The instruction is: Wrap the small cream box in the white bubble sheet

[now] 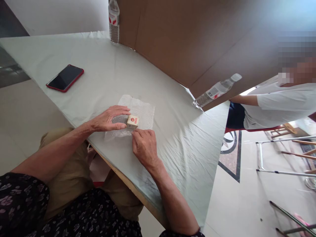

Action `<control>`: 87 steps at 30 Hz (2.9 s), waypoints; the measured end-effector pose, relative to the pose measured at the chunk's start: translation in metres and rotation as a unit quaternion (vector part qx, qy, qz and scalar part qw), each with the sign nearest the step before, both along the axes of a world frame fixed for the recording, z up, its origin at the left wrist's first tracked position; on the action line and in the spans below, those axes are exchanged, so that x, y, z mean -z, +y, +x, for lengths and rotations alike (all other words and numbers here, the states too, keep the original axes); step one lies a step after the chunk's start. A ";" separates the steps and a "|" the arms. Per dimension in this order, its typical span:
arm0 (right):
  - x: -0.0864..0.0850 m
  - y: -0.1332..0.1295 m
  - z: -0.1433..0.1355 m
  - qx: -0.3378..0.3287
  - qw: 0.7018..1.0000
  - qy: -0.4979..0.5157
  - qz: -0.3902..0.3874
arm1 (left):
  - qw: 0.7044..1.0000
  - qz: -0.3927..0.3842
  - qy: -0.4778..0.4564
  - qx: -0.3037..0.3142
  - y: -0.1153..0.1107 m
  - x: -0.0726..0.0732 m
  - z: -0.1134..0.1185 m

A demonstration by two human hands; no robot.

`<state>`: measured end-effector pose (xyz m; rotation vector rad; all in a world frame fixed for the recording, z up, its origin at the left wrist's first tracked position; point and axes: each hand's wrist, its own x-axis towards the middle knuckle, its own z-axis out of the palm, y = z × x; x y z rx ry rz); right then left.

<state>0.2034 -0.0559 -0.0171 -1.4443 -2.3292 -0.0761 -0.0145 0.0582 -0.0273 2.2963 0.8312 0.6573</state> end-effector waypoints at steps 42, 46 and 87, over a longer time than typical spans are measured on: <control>0.009 0.061 0.005 0.065 0.848 0.452 -0.271 | 0.969 -0.215 -0.098 -0.076 -0.010 -0.010 0.020; 0.012 0.062 0.006 0.069 0.847 0.456 -0.263 | 0.966 -0.225 -0.097 -0.081 -0.010 -0.012 0.020; -0.006 0.045 -0.004 0.000 0.992 0.046 -0.117 | 0.972 -0.197 -0.066 -0.112 -0.001 -0.003 0.003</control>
